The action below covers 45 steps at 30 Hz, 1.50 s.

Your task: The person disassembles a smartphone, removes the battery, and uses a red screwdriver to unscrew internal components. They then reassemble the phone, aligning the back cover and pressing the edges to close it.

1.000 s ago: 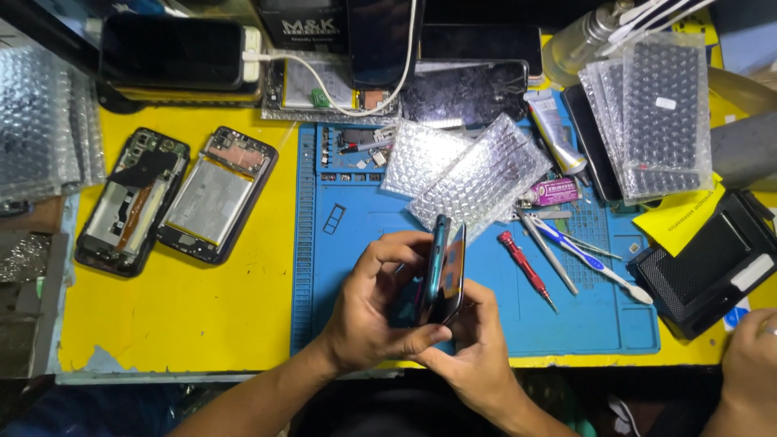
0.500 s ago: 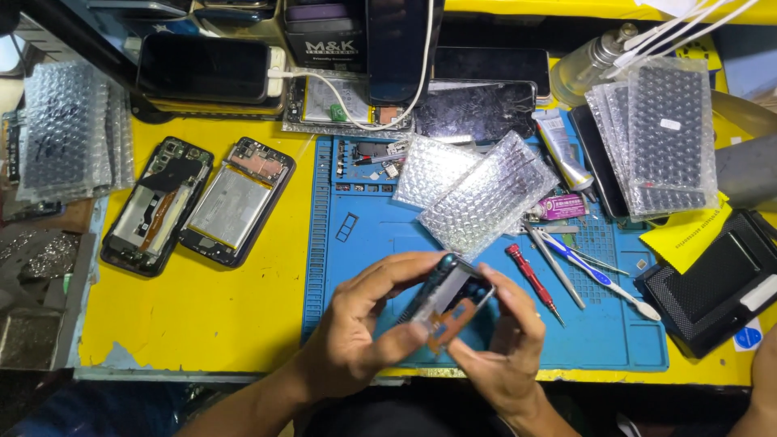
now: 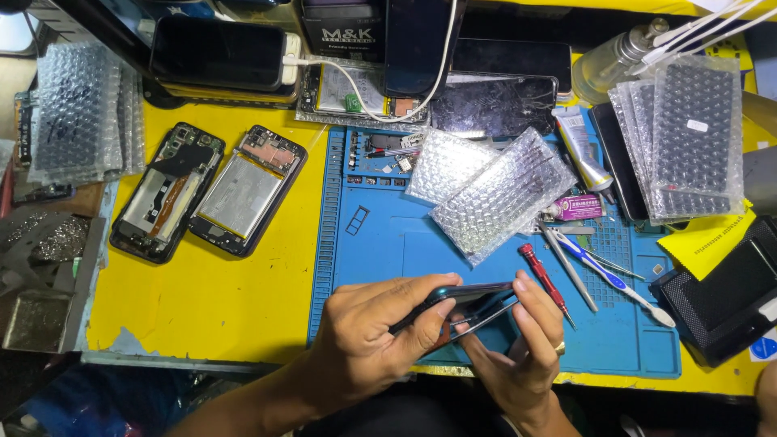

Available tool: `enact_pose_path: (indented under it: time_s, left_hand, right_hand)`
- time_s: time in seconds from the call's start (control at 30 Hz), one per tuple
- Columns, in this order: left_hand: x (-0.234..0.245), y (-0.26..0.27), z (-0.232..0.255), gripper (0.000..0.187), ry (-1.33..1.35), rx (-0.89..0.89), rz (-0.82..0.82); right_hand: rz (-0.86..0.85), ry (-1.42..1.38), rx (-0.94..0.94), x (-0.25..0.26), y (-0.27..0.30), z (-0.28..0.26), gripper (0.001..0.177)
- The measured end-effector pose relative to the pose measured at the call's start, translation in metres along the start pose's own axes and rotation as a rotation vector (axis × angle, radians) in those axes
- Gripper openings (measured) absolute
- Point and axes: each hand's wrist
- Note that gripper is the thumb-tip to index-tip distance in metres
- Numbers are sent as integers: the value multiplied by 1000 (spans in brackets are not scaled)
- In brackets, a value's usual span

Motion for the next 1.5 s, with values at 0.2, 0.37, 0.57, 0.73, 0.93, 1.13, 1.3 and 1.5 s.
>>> enact_pose_path:
  time_s: [0.2,0.37,0.57,0.73,0.93,1.13,1.3,1.5]
  left_hand:
    - [-1,0,-1,22,10,-17,8]
    - [-3,0,-2,32,57,121,5]
    - [-8,8,-7,36,17,42,-12]
    - [-10,15,-11,38,-42,-64,-25]
    - [-3,17,-13,35,5,92,-42]
    - [7,24,-21,33,127,283,-26]
    - [13,26,-33,21,163,162,-72]
    - [11,31,-43,14,164,184,-26]
  right_hand:
    - [-1,6,-2,0,0,1,72]
    - [30,-33,-54,-4,-2,1,77]
    - [17,-109,-152,-5,-5,0,95]
    - [8,-128,-154,-4,-4,0,97]
    - [15,-50,-39,2,-8,9,90]
    - [-68,75,73,12,-7,15,76]
    - [-163,135,210,13,-2,19,72]
    - [-214,133,239,11,1,20,76]
Point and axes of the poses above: each hand's wrist, its own y-axis away from the middle knuckle, its own x-axis out of the back of the hand, z = x × y, and after that the axes turned 4 degrees about -x, right-handed
